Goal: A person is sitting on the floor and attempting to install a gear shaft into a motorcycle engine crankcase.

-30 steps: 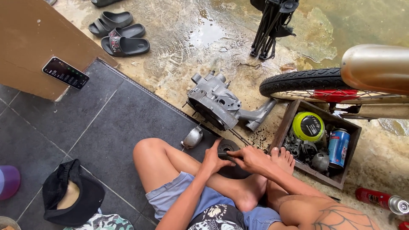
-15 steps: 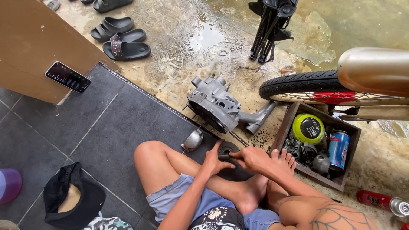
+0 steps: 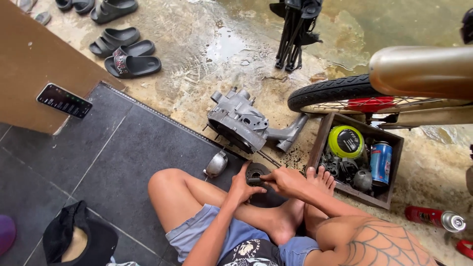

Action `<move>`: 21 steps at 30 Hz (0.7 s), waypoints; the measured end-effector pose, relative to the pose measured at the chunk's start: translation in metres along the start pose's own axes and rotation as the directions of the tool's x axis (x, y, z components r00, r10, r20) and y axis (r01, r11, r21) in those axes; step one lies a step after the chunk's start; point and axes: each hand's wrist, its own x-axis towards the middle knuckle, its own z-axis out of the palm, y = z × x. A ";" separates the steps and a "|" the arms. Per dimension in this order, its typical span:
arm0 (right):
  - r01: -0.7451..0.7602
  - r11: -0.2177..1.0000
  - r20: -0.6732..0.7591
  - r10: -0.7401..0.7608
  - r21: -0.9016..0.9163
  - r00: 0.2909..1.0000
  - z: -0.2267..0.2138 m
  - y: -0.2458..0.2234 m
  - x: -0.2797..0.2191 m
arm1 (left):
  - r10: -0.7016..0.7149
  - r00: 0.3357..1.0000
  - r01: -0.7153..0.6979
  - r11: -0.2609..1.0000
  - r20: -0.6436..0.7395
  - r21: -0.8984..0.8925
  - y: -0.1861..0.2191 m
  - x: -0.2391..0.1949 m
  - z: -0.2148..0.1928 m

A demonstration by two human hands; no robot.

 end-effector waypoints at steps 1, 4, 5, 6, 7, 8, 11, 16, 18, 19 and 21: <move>-0.007 1.000 -0.008 0.007 -0.002 1.000 -0.003 -0.004 -0.002 | 0.009 1.000 -0.009 1.000 0.006 0.002 0.017 -0.014 -0.006; 0.020 0.998 -0.165 -0.030 -0.063 0.986 -0.004 -0.008 -0.007 | -0.024 1.000 0.024 1.000 0.019 0.008 0.033 -0.030 -0.010; 0.033 0.996 -0.090 -0.040 -0.086 0.995 0.005 -0.007 -0.009 | -0.028 1.000 0.028 0.999 0.008 0.026 0.015 -0.020 -0.004; 0.051 0.991 -0.032 -0.055 -0.124 0.998 0.003 -0.004 -0.005 | -0.009 1.000 0.010 0.999 -0.013 0.043 0.004 0.002 0.000; 0.049 0.988 -0.052 -0.058 -0.147 0.997 0.009 0.002 0.004 | 0.020 1.000 -0.019 0.999 -0.021 0.037 0.005 0.004 -0.003; 0.029 0.985 -0.072 -0.042 -0.173 0.997 0.017 0.011 0.007 | -0.038 0.999 0.038 0.999 -0.009 0.008 0.003 0.001 0.000; -0.029 0.978 -0.154 -0.003 -0.205 0.988 0.028 0.031 0.014 | 0.011 0.999 -0.009 0.999 -0.031 0.042 -0.034 0.022 0.017; 0.015 0.988 0.009 -0.014 -0.155 1.000 0.012 0.006 0.011 | -0.051 0.997 0.056 0.994 -0.052 0.099 -0.020 0.013 0.006; -0.028 0.974 -0.053 0.017 -0.224 0.998 0.008 0.001 0.012 | -0.018 1.000 0.019 0.990 -0.012 0.138 -0.027 0.015 0.008; -0.025 0.973 -0.054 0.013 -0.229 0.998 0.011 0.003 0.014 | -0.015 1.000 0.017 0.991 -0.016 0.135 -0.035 0.016 0.011; -0.035 0.979 -0.111 0.013 -0.199 0.994 0.007 0.007 0.024 | 0.071 0.996 -0.067 0.994 -0.050 0.088 -0.043 0.027 0.015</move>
